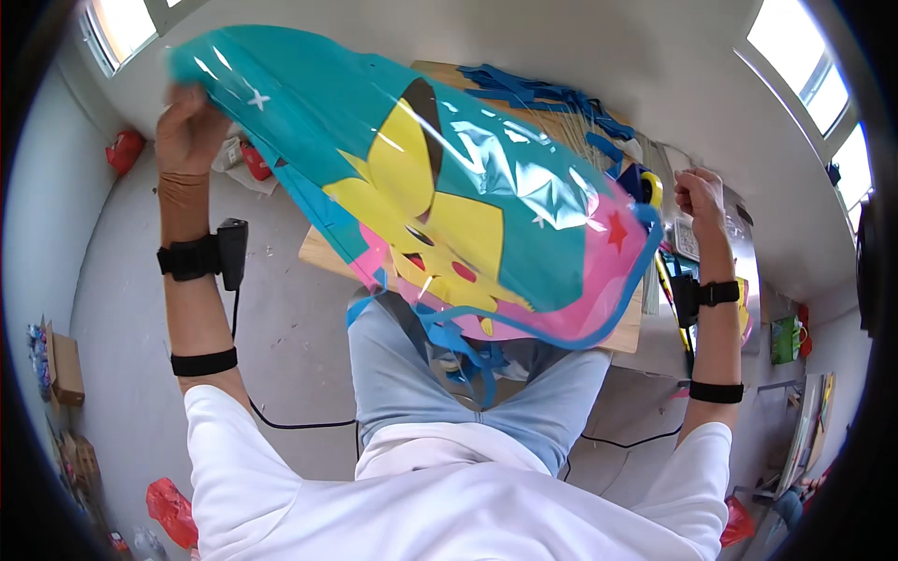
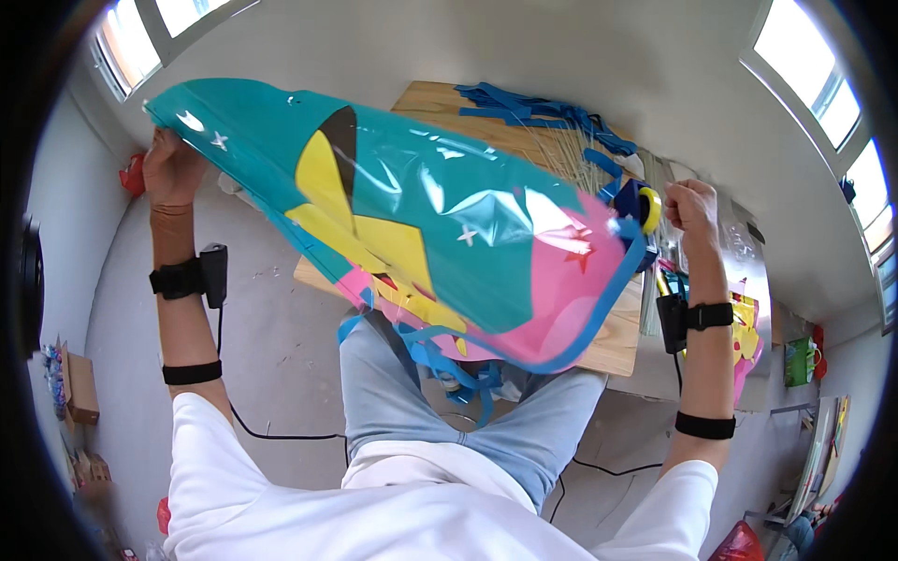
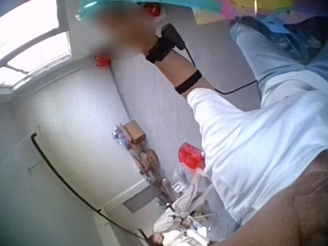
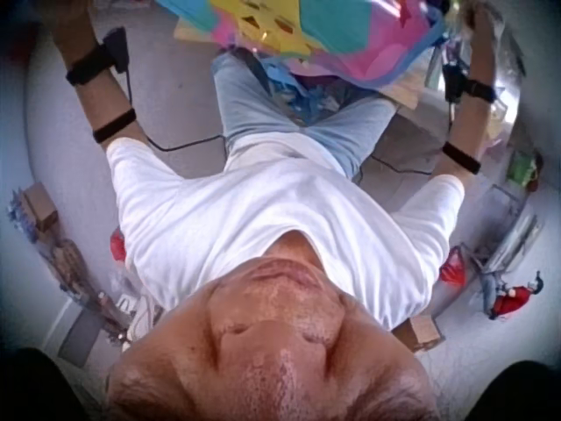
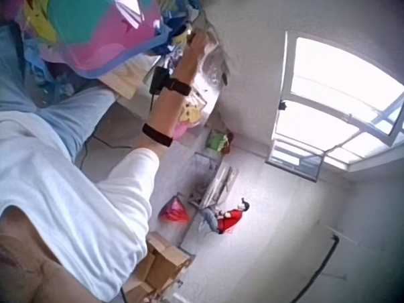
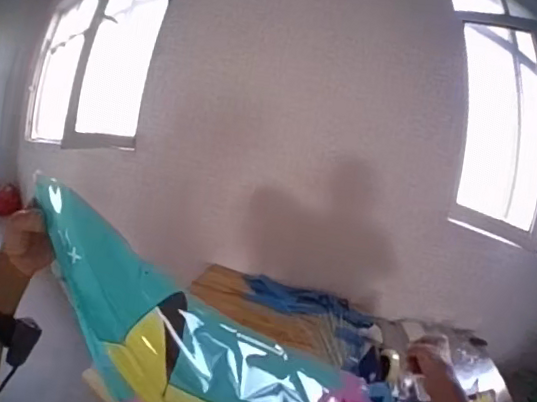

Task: The person assembles a Pikachu-themed kite by applying blue tape to secure the kite material to a wooden board. They smooth the tape and material, then fold the kite in half and secure it with additional tape.

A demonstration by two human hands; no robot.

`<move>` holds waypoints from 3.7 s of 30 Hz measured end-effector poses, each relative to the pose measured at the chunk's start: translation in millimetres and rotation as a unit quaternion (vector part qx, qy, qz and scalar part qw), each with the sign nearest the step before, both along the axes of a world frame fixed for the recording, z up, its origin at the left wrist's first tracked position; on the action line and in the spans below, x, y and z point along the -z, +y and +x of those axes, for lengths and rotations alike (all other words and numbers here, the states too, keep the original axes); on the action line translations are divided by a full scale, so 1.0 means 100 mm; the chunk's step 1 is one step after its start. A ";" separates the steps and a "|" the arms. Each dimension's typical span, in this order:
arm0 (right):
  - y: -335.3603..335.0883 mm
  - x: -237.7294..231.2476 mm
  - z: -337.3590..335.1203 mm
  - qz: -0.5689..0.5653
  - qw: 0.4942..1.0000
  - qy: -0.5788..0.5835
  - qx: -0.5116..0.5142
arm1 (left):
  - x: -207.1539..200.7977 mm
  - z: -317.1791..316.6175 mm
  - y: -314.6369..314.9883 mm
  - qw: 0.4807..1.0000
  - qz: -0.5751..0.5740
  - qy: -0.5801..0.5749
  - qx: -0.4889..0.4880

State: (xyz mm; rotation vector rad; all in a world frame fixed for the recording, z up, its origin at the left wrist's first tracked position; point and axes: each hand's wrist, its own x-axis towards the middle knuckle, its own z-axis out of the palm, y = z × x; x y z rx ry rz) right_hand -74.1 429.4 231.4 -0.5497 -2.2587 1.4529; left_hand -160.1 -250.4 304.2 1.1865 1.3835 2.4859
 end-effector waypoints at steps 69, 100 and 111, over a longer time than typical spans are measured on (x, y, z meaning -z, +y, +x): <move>-1.87 2.44 0.62 -0.493 0.820 -0.147 0.253 | 2.12 0.06 -0.99 0.840 0.166 -0.409 -0.316; -1.85 2.22 0.07 0.364 0.909 -0.082 -0.188 | 1.74 -0.84 2.56 0.718 -0.660 0.212 -0.067; -1.81 2.26 0.28 0.364 0.904 -0.004 -0.222 | 2.39 0.76 2.51 0.611 -0.687 0.392 0.016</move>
